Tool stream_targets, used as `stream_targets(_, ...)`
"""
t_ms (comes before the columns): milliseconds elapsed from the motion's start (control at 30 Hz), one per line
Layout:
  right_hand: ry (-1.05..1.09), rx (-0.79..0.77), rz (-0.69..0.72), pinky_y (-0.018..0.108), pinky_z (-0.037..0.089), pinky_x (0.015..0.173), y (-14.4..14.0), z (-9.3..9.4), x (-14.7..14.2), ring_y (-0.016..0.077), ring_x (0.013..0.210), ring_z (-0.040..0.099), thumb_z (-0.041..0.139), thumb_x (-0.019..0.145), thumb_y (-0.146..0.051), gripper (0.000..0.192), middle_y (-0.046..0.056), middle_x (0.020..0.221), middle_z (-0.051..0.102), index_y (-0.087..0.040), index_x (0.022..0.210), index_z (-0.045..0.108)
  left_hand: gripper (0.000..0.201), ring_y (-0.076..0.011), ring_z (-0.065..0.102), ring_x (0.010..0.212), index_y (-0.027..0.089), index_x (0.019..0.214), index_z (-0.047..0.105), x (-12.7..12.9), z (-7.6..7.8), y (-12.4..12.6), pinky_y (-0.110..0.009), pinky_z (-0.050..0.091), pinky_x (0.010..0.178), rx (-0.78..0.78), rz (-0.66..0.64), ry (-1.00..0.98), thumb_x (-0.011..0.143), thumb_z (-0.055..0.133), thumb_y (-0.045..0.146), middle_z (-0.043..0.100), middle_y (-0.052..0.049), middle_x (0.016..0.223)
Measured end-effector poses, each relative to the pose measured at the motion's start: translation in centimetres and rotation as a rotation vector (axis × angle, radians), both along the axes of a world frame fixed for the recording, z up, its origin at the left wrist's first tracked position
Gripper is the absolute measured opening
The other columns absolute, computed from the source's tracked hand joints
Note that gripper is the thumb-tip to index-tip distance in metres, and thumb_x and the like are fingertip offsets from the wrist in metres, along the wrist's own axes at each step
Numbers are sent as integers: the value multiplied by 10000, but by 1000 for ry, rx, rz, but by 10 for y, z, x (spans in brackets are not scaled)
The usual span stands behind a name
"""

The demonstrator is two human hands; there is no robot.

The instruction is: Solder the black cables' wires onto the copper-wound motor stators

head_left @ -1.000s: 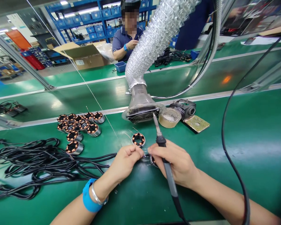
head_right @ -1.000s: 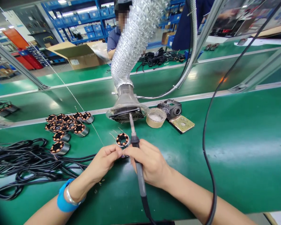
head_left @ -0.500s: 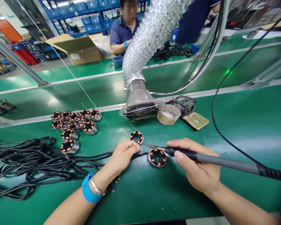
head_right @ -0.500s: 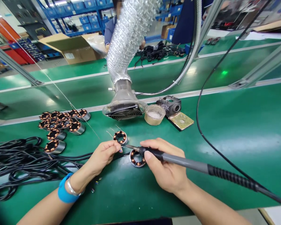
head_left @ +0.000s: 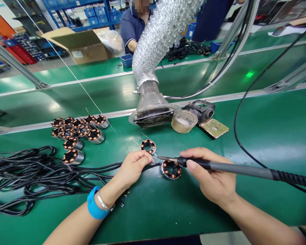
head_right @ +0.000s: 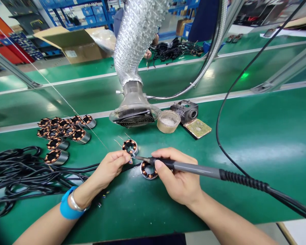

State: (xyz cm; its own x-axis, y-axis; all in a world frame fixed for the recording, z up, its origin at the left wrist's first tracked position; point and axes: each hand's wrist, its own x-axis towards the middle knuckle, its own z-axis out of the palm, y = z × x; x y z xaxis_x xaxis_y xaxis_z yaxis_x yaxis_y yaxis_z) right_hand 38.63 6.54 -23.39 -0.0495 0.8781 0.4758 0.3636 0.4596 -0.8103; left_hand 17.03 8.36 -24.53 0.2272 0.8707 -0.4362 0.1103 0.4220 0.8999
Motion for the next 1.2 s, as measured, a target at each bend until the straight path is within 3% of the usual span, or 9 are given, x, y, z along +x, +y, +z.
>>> stream_targets(167, -21, 40, 19, 265, 526, 567, 0, 1, -3, 161, 649, 657, 608, 858, -228, 93, 21, 784, 712, -226, 909, 686, 222, -53, 164, 388, 160, 719, 594, 0, -1, 1, -243, 118, 470, 22, -14, -4, 783, 573, 371, 261, 124, 396)
stream_targets(300, -60, 75, 67, 257, 486, 513, -1, 3, -4, 140, 584, 606, 591, 854, -198, 120, 14, 731, 676, -212, 937, 676, 241, -60, 172, 420, 157, 710, 595, 0, -2, 1, -242, 136, 483, 26, -11, -7, 776, 591, 388, 271, 117, 421)
stream_targets(533, -87, 241, 172, 256, 471, 502, -5, 11, -12, 123, 562, 572, 552, 803, -89, 229, 35, 758, 686, -184, 984, 655, 222, -70, 219, 474, 152, 692, 591, 1, -3, 1, -238, 177, 505, 58, -11, -4, 761, 578, 362, 360, 89, 499)
stream_targets(700, -122, 346, 214, 292, 451, 489, -8, 9, -15, 142, 534, 540, 556, 769, -58, 268, 46, 671, 618, -146, 999, 661, 226, -82, 297, 517, 152, 683, 591, 1, -4, 1, -233, 231, 538, 73, 1, -19, 755, 590, 367, 416, 68, 545)
stream_targets(800, -107, 360, 215, 296, 449, 485, -9, 8, -13, 147, 538, 546, 558, 762, -57, 282, 47, 672, 612, -152, 1007, 659, 211, -80, 294, 518, 150, 690, 598, 1, -5, 1, -231, 234, 541, 84, -6, -4, 757, 585, 349, 427, 67, 552)
stream_targets(967, -76, 334, 184, 289, 467, 491, -9, 13, -11, 141, 545, 564, 546, 761, -51, 286, 49, 702, 647, -156, 1000, 663, 207, -68, 195, 456, 155, 696, 608, 0, -4, 0, -235, 180, 503, 57, -7, 26, 755, 584, 352, 314, 103, 468)
stream_targets(1200, -50, 347, 176, 282, 470, 492, -7, 15, -11, 129, 548, 566, 547, 763, -43, 285, 45, 713, 660, -156, 997, 665, 193, -67, 228, 469, 150, 687, 613, 1, -4, 1, -234, 188, 500, 76, 0, 19, 744, 583, 332, 411, 78, 517)
